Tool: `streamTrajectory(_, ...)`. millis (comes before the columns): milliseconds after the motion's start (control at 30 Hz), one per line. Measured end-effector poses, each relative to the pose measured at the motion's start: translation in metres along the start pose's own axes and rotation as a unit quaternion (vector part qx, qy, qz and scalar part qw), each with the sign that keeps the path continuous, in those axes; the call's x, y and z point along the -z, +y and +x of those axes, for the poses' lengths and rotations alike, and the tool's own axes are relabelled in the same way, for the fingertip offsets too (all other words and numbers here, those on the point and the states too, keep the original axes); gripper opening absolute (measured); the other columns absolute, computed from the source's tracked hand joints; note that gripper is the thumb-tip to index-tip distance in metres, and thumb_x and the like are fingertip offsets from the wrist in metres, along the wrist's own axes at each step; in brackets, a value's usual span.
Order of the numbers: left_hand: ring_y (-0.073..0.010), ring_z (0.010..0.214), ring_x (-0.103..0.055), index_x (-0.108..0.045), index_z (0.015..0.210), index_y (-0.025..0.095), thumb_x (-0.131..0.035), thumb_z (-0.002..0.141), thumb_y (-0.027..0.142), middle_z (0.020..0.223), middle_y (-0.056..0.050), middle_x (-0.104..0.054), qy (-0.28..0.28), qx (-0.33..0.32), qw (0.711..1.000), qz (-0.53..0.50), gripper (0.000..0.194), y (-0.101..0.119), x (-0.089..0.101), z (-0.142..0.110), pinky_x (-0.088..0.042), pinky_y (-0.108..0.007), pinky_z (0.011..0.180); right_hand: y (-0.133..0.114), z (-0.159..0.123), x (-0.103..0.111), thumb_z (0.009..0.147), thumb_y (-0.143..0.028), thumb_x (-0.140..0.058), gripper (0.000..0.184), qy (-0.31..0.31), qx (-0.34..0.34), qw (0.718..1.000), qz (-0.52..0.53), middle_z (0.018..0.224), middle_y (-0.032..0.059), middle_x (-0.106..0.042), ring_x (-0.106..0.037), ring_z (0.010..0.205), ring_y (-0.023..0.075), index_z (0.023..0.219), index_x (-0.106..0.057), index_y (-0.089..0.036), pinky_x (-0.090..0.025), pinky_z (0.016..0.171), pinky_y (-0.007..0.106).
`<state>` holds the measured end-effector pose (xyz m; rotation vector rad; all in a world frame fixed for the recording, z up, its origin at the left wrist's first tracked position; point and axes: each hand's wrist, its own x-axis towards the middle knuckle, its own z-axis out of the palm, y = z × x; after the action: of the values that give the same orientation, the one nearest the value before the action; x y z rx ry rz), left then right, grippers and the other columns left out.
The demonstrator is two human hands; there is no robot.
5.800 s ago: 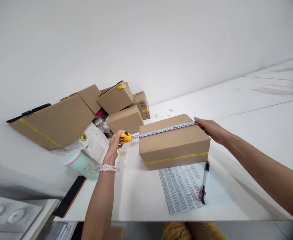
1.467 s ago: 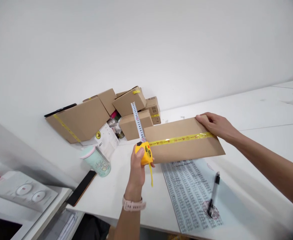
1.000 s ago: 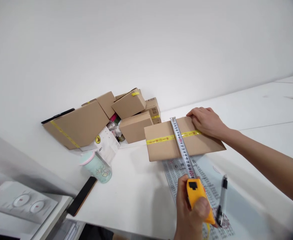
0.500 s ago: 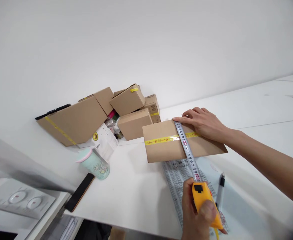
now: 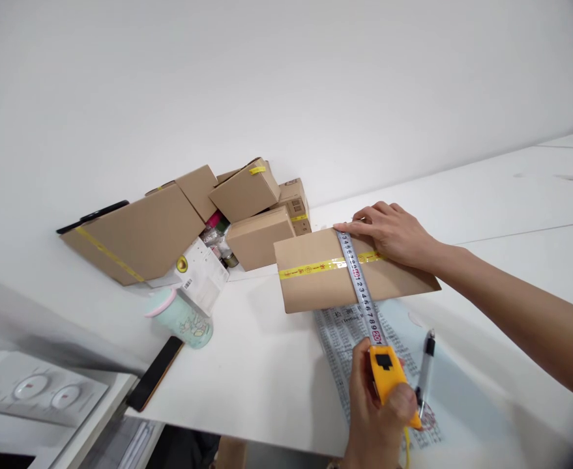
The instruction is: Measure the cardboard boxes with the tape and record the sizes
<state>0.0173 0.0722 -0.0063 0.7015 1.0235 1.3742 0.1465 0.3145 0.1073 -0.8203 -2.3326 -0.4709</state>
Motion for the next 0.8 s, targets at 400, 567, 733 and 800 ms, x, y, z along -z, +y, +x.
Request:
streamTrajectory(400, -0.0204, 0.076, -0.064, -0.049, 0.138, 0.025, -0.082, 0.064, 0.067, 0.118, -0.013, -0.066, 0.114, -0.209, 0.970, 0.041, 0.091, 0.024, 0.022, -0.024, -0.054, -0.029, 0.060, -0.026, -0.019, 0.015, 0.102, -0.055, -0.036, 0.053, 0.018, -0.078, 0.997, -0.014, 0.110, 0.0129, -0.072, -0.059, 0.098, 0.0315, 0.141, -0.059, -0.026, -0.037, 0.092, 0.049)
streamTrajectory(567, -0.0316, 0.117, -0.062, -0.048, 0.140, 0.024, -0.073, 0.077, 0.062, 0.118, -0.013, -0.068, 0.284, -0.302, 0.907, 0.071, 0.077, 0.053, 0.060, -0.019, -0.051, -0.036, 0.089, -0.049, -0.056, 0.021, 0.100, -0.053, -0.047, 0.045, 0.072, -0.059, 0.996, 0.010, 0.119, 0.0108, -0.070, -0.061, 0.105, 0.0310, 0.136, -0.060, -0.028, -0.038, 0.095, 0.049)
streamTrajectory(733, -0.0302, 0.118, -0.064, -0.055, 0.130, 0.021, -0.073, 0.080, 0.054, 0.120, -0.011, -0.069, 0.269, -0.248, 0.931, 0.006, 0.063, 0.040, 0.073, -0.008, -0.049, -0.038, 0.097, -0.070, -0.103, 0.016, 0.098, -0.043, -0.057, 0.038, 0.119, -0.103, 0.980, 0.120, 0.121, 0.0103, -0.069, -0.063, 0.110, 0.0322, 0.135, -0.059, -0.033, -0.045, 0.095, 0.052)
streamTrajectory(800, -0.0286, 0.114, -0.066, -0.056, 0.129, 0.021, -0.073, 0.081, 0.052, 0.120, -0.010, -0.069, 0.271, -0.233, 0.934, 0.000, 0.060, 0.033, 0.074, -0.007, -0.049, -0.038, 0.097, -0.069, -0.123, 0.007, 0.097, -0.044, -0.057, 0.046, 0.163, -0.211, 0.950, 0.164, 0.133, 0.0114, -0.063, -0.058, 0.122, 0.0354, 0.142, -0.053, -0.035, -0.048, 0.098, 0.055)
